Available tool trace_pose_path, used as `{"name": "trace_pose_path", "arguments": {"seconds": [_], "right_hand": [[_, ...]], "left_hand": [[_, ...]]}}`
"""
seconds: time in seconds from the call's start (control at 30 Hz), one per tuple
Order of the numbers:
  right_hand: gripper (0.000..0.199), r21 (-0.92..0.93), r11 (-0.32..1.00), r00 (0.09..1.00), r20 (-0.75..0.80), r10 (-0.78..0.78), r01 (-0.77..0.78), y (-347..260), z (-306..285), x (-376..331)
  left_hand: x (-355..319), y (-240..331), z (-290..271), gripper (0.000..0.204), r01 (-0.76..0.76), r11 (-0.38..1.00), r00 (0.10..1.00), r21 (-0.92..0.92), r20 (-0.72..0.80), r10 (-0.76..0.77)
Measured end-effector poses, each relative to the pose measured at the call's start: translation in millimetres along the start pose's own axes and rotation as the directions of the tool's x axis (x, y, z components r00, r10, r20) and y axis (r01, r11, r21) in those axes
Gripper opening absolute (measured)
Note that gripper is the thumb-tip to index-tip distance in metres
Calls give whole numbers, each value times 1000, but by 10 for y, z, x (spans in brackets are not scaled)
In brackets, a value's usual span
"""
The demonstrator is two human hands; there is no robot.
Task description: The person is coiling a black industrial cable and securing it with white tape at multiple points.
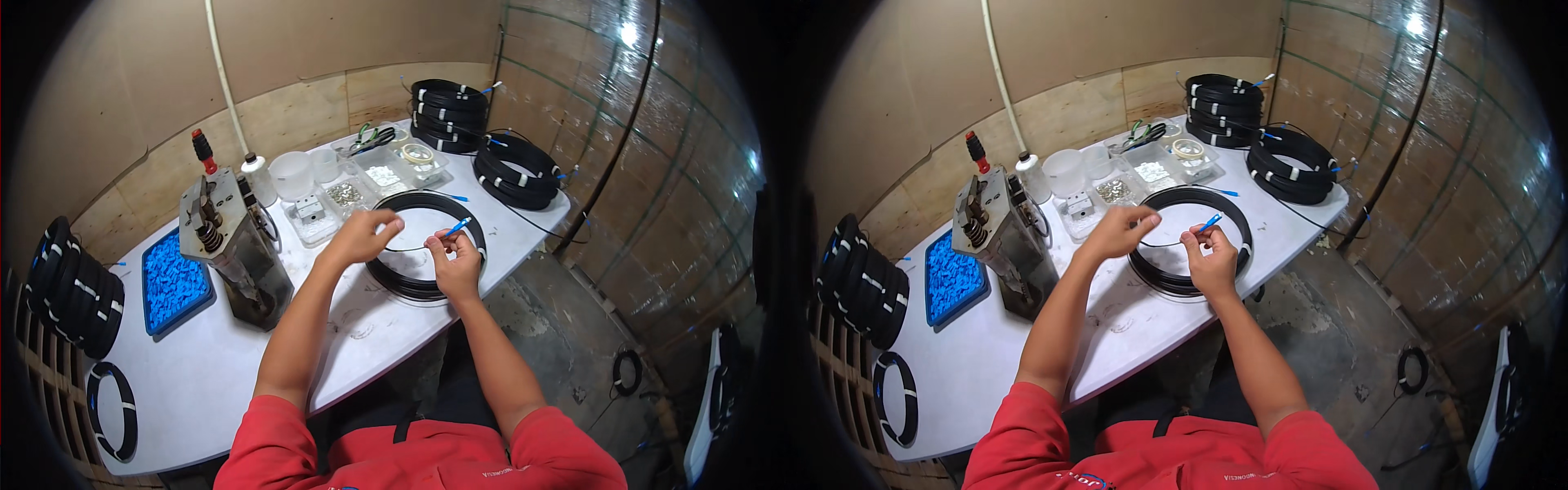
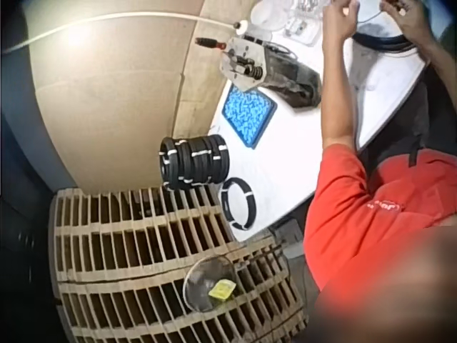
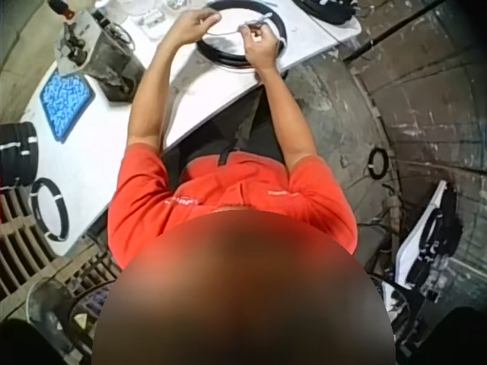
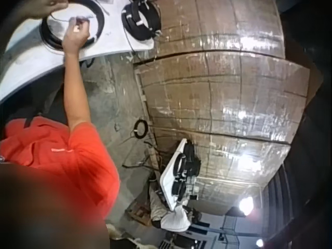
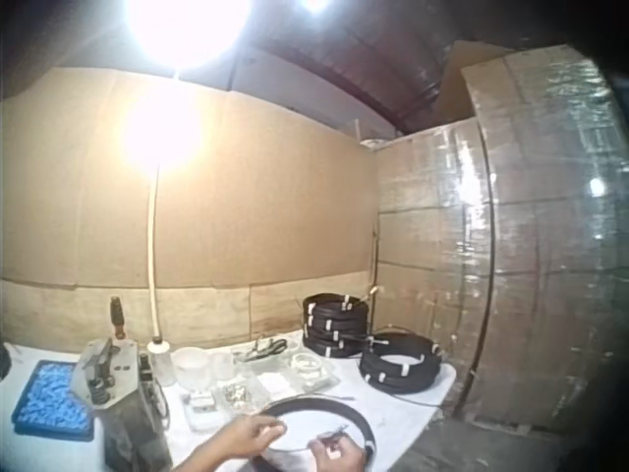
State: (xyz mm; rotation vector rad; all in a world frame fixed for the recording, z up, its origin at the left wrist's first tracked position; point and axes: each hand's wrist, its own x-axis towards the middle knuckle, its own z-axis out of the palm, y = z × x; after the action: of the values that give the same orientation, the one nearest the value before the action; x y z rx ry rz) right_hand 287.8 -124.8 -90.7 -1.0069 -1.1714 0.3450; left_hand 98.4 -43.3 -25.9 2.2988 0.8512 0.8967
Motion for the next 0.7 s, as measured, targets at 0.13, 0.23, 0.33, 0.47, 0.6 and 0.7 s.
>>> {"name": "trace_pose_path", "arguments": {"seconds": [0.13, 0.23, 0.33, 0.47, 0.6, 0.7], "right_hand": [[20, -250, 968, 997, 71, 24, -5, 5, -217, 45], [21, -346, 937, 989, 118, 95, -48, -50, -320, 76], [25, -585, 811, 970, 203, 133, 11, 37, -361, 64], [40, -743, 669, 954, 189, 233, -16, 67, -385, 81], [63, -813, 576, 948, 107, 301, -91, -71, -434, 72], [57, -844, 535, 998, 59, 34, 32, 42, -569, 53]], "left_hand": [[-218, -170, 236, 40, -17, 993, 989, 115, 150, -1], [-434, -201, 356, 50, -249, 915, 966, 316, 156, 209], [-497, -206, 437, 64, -329, 846, 941, 420, 223, 256], [-522, -190, 444, 71, -354, 796, 930, 490, 274, 245], [-579, -209, 380, 72, -372, 794, 923, 481, 285, 259], [-572, -204, 432, 65, -381, 783, 921, 492, 273, 277]]}}
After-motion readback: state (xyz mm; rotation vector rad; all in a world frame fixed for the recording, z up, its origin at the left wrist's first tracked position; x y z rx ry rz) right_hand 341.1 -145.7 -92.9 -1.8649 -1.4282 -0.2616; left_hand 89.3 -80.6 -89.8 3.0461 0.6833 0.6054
